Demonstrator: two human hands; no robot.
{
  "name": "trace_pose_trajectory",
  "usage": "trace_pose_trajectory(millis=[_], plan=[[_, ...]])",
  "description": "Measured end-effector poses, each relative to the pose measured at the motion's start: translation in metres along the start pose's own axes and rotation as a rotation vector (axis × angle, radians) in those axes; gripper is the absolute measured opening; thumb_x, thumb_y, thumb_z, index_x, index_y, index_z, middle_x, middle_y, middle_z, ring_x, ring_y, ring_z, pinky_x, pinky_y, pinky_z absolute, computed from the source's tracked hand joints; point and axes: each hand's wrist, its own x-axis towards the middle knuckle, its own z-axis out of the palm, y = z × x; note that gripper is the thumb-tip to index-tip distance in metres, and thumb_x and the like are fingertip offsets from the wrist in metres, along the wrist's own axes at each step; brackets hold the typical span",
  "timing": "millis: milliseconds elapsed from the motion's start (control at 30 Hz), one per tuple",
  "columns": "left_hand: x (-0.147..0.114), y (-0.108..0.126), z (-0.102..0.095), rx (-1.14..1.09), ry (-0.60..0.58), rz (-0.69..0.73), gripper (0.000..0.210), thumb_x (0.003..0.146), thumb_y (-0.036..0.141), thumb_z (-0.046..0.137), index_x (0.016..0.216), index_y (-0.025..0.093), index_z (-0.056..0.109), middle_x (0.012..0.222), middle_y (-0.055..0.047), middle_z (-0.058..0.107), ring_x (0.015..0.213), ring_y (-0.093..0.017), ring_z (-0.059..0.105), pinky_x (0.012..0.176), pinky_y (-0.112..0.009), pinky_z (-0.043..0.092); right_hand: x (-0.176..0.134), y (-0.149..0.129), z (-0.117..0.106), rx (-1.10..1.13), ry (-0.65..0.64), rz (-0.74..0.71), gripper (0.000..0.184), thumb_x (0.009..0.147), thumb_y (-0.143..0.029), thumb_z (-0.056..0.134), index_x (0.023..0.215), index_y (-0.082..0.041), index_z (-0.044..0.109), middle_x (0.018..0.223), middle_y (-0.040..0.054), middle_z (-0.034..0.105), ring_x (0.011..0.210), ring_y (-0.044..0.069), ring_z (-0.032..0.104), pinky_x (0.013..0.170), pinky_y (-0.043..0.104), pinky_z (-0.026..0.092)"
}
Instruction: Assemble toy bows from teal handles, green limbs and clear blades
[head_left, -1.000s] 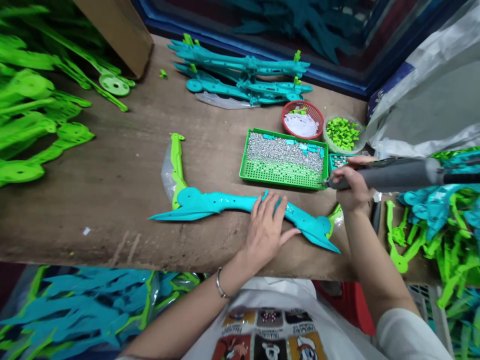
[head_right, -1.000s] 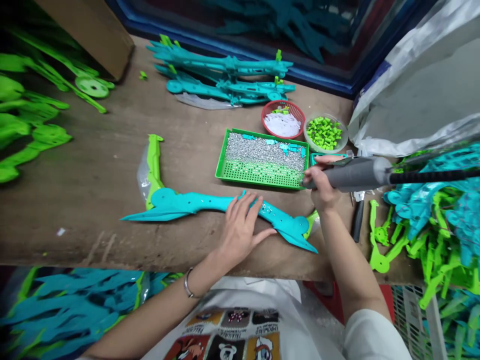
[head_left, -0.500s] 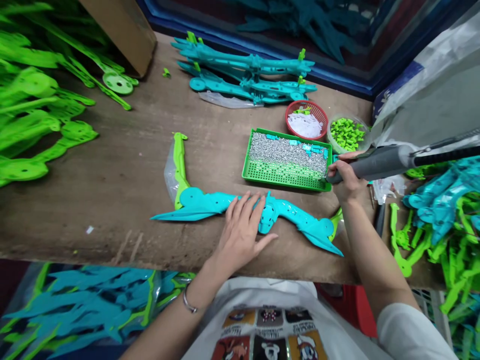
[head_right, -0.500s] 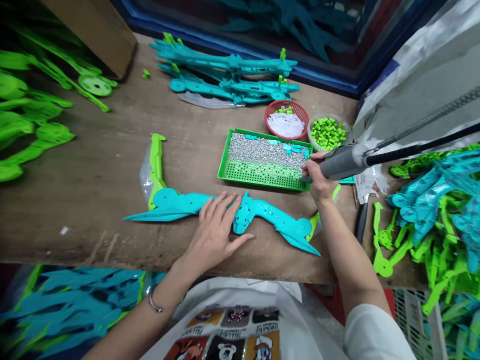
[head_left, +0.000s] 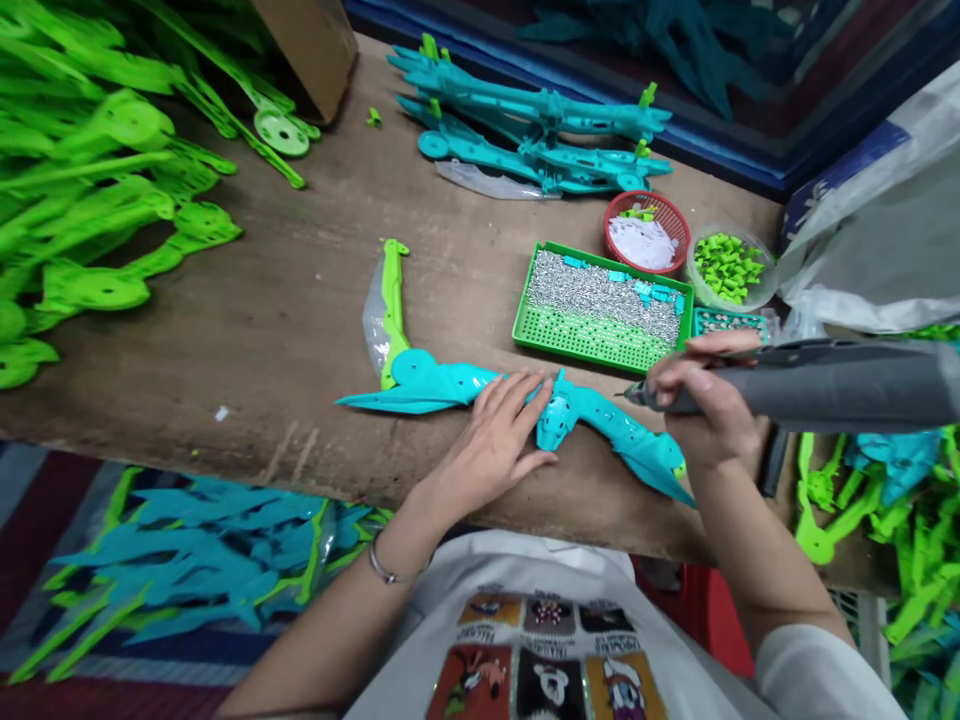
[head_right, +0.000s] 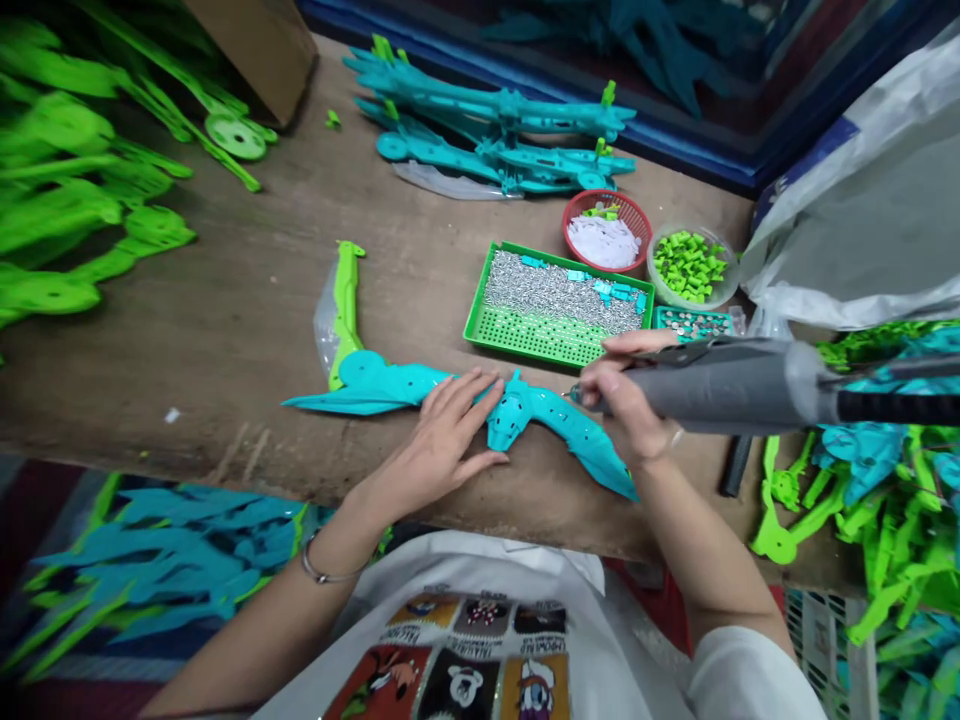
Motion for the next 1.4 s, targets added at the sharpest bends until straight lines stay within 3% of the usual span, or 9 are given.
trace_pose_trajectory(millis=[133, 333, 567, 667, 733, 833, 900, 1067, 1400], plan=[[0.0, -0.002, 0.002, -0.027, 0.027, 0.006, 0.093, 0.09, 0.042, 0.072, 0.164, 0.024, 0.019, 0.163, -0.018, 0.037, 0.154, -0.036, 0.03, 0.124, -0.061, 0.028, -0.023, 0.006, 0.009, -0.008, -0.089, 0.106, 0.024, 0.084, -0.036, 0.075, 0.103, -0.028, 0.063, 0.07, -0.0036, 0.069, 0.051, 0.014, 0.059, 0.052, 0.03, 0.051], [0.001, -0.003, 0.005, 0.004, 0.049, 0.023, 0.101, 0.086, 0.04, 0.077, 0.164, 0.022, 0.016, 0.161, -0.021, 0.04, 0.151, -0.038, 0.035, 0.122, -0.062, 0.031, -0.027, 0.023, 0.004, -0.038, -0.136, 0.136, 0.016, 0.086, -0.03, 0.073, 0.099, -0.027, 0.064, 0.073, -0.003, 0.071, 0.052, 0.014, 0.061, 0.049, 0.031, 0.05], [0.0, -0.004, 0.007, 0.003, 0.084, 0.034, 0.101, 0.084, 0.039, 0.079, 0.163, 0.021, 0.02, 0.159, -0.021, 0.042, 0.151, -0.038, 0.036, 0.122, -0.061, 0.032, -0.016, 0.03, 0.0, -0.039, -0.458, 0.143, 0.017, 0.08, -0.028, 0.08, 0.088, -0.023, 0.065, 0.07, -0.0013, 0.068, 0.059, 0.014, 0.063, 0.056, 0.031, 0.053], [0.0, -0.003, 0.008, 0.028, 0.079, 0.022, 0.099, 0.082, 0.041, 0.08, 0.161, 0.019, 0.025, 0.159, -0.021, 0.043, 0.15, -0.038, 0.038, 0.122, -0.06, 0.033, -0.003, 0.025, 0.0, -0.002, -0.567, 0.161, 0.018, 0.079, -0.029, 0.08, 0.091, -0.022, 0.068, 0.068, 0.0006, 0.07, 0.055, 0.014, 0.062, 0.051, 0.029, 0.051], [0.0, -0.002, 0.007, 0.037, 0.074, 0.012, 0.098, 0.082, 0.042, 0.081, 0.16, 0.017, 0.028, 0.159, -0.021, 0.044, 0.149, -0.038, 0.039, 0.122, -0.06, 0.033, 0.009, 0.023, 0.004, 0.036, -0.47, 0.127, 0.022, 0.082, -0.035, 0.078, 0.098, -0.024, 0.068, 0.067, -0.0004, 0.07, 0.05, 0.014, 0.06, 0.048, 0.029, 0.049], [0.0, -0.001, 0.006, 0.033, 0.077, 0.013, 0.097, 0.082, 0.043, 0.08, 0.16, 0.015, 0.028, 0.158, -0.022, 0.044, 0.15, -0.038, 0.038, 0.123, -0.06, 0.033, 0.027, 0.03, 0.014, 0.007, -0.14, -0.017, 0.027, 0.08, -0.043, 0.078, 0.097, -0.026, 0.064, 0.066, -0.0032, 0.068, 0.048, 0.014, 0.059, 0.051, 0.031, 0.051], [0.0, -0.001, 0.006, 0.023, 0.082, 0.013, 0.098, 0.083, 0.042, 0.08, 0.16, 0.016, 0.026, 0.158, -0.022, 0.044, 0.15, -0.038, 0.038, 0.123, -0.061, 0.033, 0.037, 0.041, 0.021, -0.063, -0.024, -0.065, 0.028, 0.079, -0.045, 0.077, 0.094, -0.025, 0.062, 0.065, -0.0039, 0.066, 0.049, 0.014, 0.059, 0.053, 0.031, 0.051], [0.0, -0.002, 0.008, 0.001, 0.097, 0.01, 0.1, 0.081, 0.042, 0.081, 0.16, 0.014, 0.026, 0.158, -0.022, 0.045, 0.15, -0.036, 0.039, 0.122, -0.06, 0.034, 0.045, 0.064, 0.029, -0.129, 0.006, -0.072, 0.027, 0.08, -0.041, 0.075, 0.095, -0.025, 0.06, 0.063, -0.0047, 0.066, 0.046, 0.013, 0.056, 0.05, 0.03, 0.048], [0.0, -0.005, 0.013, 0.003, 0.124, 0.028, 0.098, 0.075, 0.041, 0.086, 0.153, 0.01, 0.035, 0.156, -0.025, 0.046, 0.148, -0.039, 0.042, 0.121, -0.061, 0.036, 0.049, 0.064, 0.032, -0.138, -0.038, -0.045, 0.024, 0.079, -0.039, 0.077, 0.09, -0.024, 0.061, 0.061, -0.0047, 0.067, 0.045, 0.013, 0.057, 0.049, 0.027, 0.048]])
